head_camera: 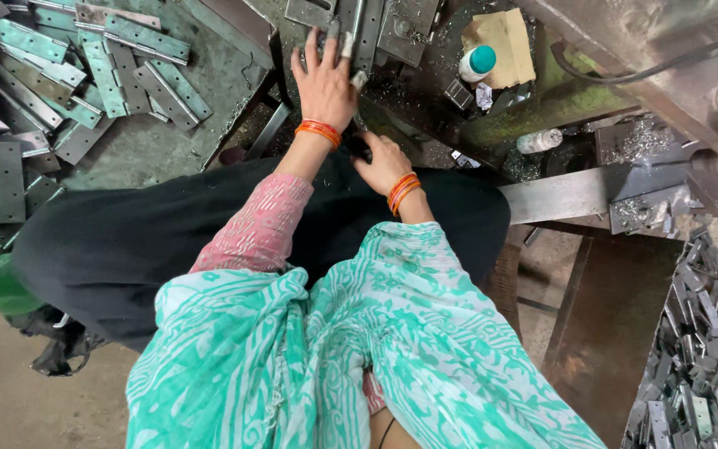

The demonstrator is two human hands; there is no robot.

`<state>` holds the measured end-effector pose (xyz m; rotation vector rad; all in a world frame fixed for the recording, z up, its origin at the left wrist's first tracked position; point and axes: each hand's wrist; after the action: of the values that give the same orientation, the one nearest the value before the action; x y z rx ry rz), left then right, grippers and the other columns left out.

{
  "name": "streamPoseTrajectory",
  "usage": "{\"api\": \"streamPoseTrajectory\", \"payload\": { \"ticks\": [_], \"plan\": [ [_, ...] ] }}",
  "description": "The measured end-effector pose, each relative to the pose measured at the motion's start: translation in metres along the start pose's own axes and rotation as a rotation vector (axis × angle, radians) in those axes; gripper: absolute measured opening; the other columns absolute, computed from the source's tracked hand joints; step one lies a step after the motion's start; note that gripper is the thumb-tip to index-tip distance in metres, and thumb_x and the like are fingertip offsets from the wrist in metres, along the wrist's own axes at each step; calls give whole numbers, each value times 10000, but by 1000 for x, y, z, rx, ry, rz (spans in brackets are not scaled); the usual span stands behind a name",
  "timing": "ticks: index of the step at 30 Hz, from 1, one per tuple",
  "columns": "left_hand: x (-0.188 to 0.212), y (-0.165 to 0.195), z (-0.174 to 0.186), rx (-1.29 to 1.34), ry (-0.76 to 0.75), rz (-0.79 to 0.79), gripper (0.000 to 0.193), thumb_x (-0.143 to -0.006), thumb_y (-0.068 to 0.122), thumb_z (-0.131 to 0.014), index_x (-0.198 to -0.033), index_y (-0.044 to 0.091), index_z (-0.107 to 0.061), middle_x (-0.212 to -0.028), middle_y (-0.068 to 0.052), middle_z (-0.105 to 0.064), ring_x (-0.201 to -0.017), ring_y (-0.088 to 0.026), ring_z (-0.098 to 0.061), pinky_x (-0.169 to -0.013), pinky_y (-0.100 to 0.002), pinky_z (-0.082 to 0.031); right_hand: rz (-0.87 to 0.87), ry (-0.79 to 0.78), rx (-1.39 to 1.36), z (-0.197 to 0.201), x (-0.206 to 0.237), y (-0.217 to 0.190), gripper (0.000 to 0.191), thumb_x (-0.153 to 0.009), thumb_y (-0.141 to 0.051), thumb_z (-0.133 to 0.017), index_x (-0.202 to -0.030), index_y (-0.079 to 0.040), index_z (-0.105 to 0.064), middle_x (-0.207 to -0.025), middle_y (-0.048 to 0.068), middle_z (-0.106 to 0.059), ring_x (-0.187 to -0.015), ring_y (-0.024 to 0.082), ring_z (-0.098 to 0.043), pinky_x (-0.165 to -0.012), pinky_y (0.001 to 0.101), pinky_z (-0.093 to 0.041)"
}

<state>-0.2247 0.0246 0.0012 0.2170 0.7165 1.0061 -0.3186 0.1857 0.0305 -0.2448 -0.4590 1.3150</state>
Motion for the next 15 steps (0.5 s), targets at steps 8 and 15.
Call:
{"api": "streamPoseTrajectory", "payload": {
  "ticks": [8,15],
  "plan": [
    [-20,-23,8,-68,-273,-157,432,-974,414,-679,-1340,184,-681,-1515,13,-559,-1531,-344,-230,-1136,-805,15,-92,-159,67,26,-9,-18,509,-863,-393,-711,-1308,-163,-620,-1134,188,-686,-1102,406,-655,-919,511,-530],
    [-39,-34,7,-118,-230,-263,433,-967,216,-646,-1397,221,-698,-1391,18,-626,-1477,-344,-334,-1120,-806,-82,-84,-165,179,22,-18,-16,529,-860,-410,-733,-1305,-145,-626,-1165,221,-663,-1099,429,-646,-915,521,-528]
  ]
}}
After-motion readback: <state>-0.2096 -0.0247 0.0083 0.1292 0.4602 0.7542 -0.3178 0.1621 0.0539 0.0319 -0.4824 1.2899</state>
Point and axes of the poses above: each hand's wrist, its own x-axis away from the middle knuckle, its own z-axis out of the back of the hand, y = z × x
